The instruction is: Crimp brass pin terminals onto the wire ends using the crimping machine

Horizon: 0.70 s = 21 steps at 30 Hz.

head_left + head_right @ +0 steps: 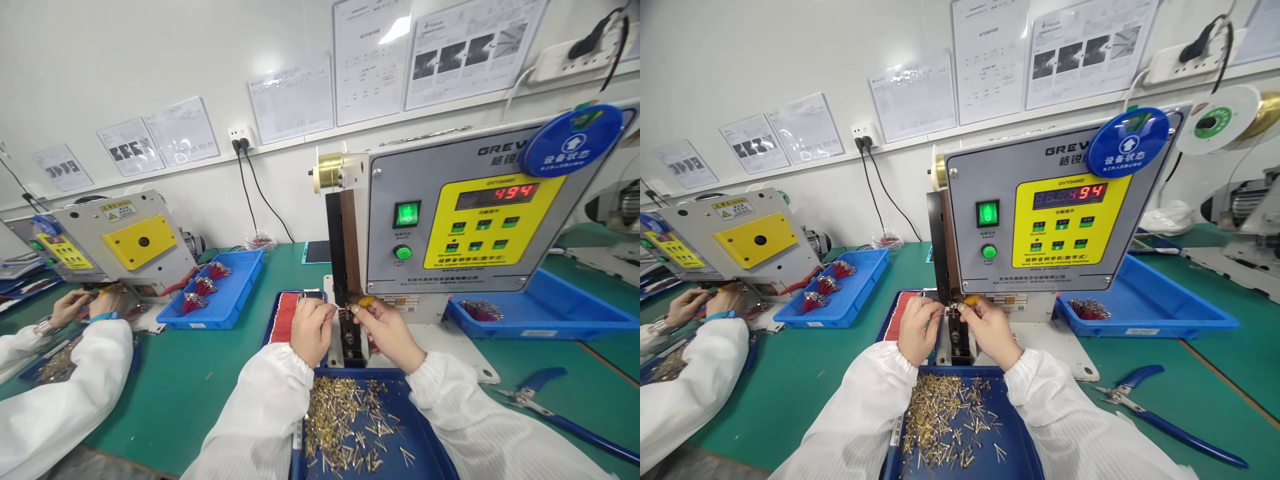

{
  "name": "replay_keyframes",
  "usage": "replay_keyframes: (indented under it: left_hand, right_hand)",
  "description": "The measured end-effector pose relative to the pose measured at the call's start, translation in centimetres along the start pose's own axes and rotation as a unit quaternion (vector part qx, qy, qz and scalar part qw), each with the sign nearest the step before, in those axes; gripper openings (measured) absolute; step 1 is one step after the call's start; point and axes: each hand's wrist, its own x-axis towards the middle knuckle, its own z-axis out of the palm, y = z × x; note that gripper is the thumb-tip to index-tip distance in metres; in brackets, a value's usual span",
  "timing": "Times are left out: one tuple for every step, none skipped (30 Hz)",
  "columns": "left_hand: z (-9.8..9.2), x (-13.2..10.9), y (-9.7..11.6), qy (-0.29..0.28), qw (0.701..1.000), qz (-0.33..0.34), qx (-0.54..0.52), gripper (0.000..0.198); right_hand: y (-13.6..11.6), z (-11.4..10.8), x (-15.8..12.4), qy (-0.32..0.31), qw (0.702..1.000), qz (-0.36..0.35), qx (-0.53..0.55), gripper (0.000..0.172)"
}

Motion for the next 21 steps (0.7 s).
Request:
replay_keyframes:
  left_hand:
    - [0.0, 0.0, 0.0, 0.0, 1.0, 0.0, 0.001, 0.019]
    - [0.0, 0.0, 0.0, 0.0, 1.0, 0.0, 0.001, 0.019]
    - [0.0, 0.0, 0.0, 0.0, 1.0, 0.0, 0.002, 0.019]
    - [0.0, 0.0, 0.0, 0.001, 1.0, -0.001, 0.002, 0.019]
    - [0.0, 0.0, 0.0, 0.001, 1.0, -0.003, 0.0, 0.019]
    - [0.1, 0.0, -0.1, 0.002, 1.0, -0.005, -0.002, 0.018]
    - [0.1, 0.0, -0.1, 0.002, 1.0, -0.007, -0.004, 0.018]
    - [0.1, 0.0, -0.1, 0.004, 1.0, -0.01, -0.007, 0.018]
    - [0.0, 0.0, -0.2, 0.006, 1.0, -0.014, -0.009, 0.017]
    - [0.0, 0.0, -0.2, 0.008, 1.0, -0.018, -0.01, 0.017]
    - [-0.2, -0.1, -0.3, 0.011, 1.0, -0.024, -0.011, 0.017]
    - [-0.3, -0.2, -0.3, 0.015, 0.999, -0.03, -0.011, 0.016]
    - [-0.5, -0.4, -0.3, 0.017, 0.999, -0.035, -0.013, 0.016]
    - [-0.7, -0.6, -0.4, 0.017, 0.999, -0.042, -0.018, 0.016]
    - [-0.9, -0.8, -0.5, 0.019, 0.998, -0.054, -0.024, 0.017]
    - [-1.0, -1.1, -0.5, 0.021, 0.997, -0.065, -0.032, 0.017]
    - [-1.2, -1.3, -0.6, 0.02, 0.996, -0.077, -0.038, 0.017]
    - [-1.3, -1.6, -0.6, 0.023, 0.995, -0.09, -0.044, 0.017]
    - [-1.4, -1.8, -0.6, 0.028, 0.993, -0.103, -0.047, 0.017]
    - [-1.4, -2.0, -0.6, 0.03, 0.992, -0.114, -0.05, 0.017]
    - [-1.4, -2.1, -0.6, 0.032, 0.99, -0.124, -0.052, 0.017]
  right_hand:
    - [0.1, 0.0, 0.0, -0.001, 1.0, -0.001, -0.001, 0.031]
    - [0.1, 0.0, 0.0, -0.001, 1.0, -0.003, -0.002, 0.031]
    - [0.2, 0.1, 0.0, -0.003, 1.0, -0.005, -0.004, 0.032]
    - [0.2, 0.2, 0.1, -0.003, 1.0, -0.008, -0.005, 0.033]
    - [0.2, 0.3, 0.1, -0.003, 1.0, -0.01, -0.007, 0.034]
    - [0.1, 0.4, 0.1, -0.004, 1.0, -0.01, -0.008, 0.034]
    - [0.0, 0.3, 0.2, -0.008, 1.0, -0.005, -0.008, 0.035]
    - [-0.1, 0.2, 0.2, -0.015, 1.0, 0.006, -0.007, 0.035]
    - [-0.3, -0.1, 0.1, -0.026, 0.999, 0.02, -0.007, 0.035]
    - [-0.5, -0.7, 0.0, -0.041, 0.999, 0.033, -0.009, 0.035]
    - [-0.7, -1.4, -0.2, -0.057, 0.997, 0.043, -0.014, 0.034]
    - [-0.8, -2.3, -0.5, -0.069, 0.996, 0.045, -0.022, 0.034]
    - [-0.9, -3.4, -0.8, -0.076, 0.996, 0.039, -0.035, 0.034]
    - [-0.9, -4.5, -1.2, -0.077, 0.995, 0.028, -0.051, 0.033]
    - [-0.9, -5.6, -1.6, -0.075, 0.995, 0.016, -0.069, 0.032]
    - [-0.8, -6.6, -2.0, -0.076, 0.993, 0.006, -0.091, 0.031]
    - [-0.7, -7.5, -2.4, -0.081, 0.99, -0.004, -0.114, 0.03]
    - [-0.6, -8.2, -2.8, -0.09, 0.986, -0.013, -0.137, 0.029]
    - [-0.5, -8.7, -3.0, -0.102, 0.982, -0.024, -0.158, 0.028]
    - [-0.4, -9.0, -3.2, -0.114, 0.977, -0.035, -0.178, 0.027]
    - [-0.3, -9.2, -3.3, -0.123, 0.972, -0.047, -0.195, 0.026]
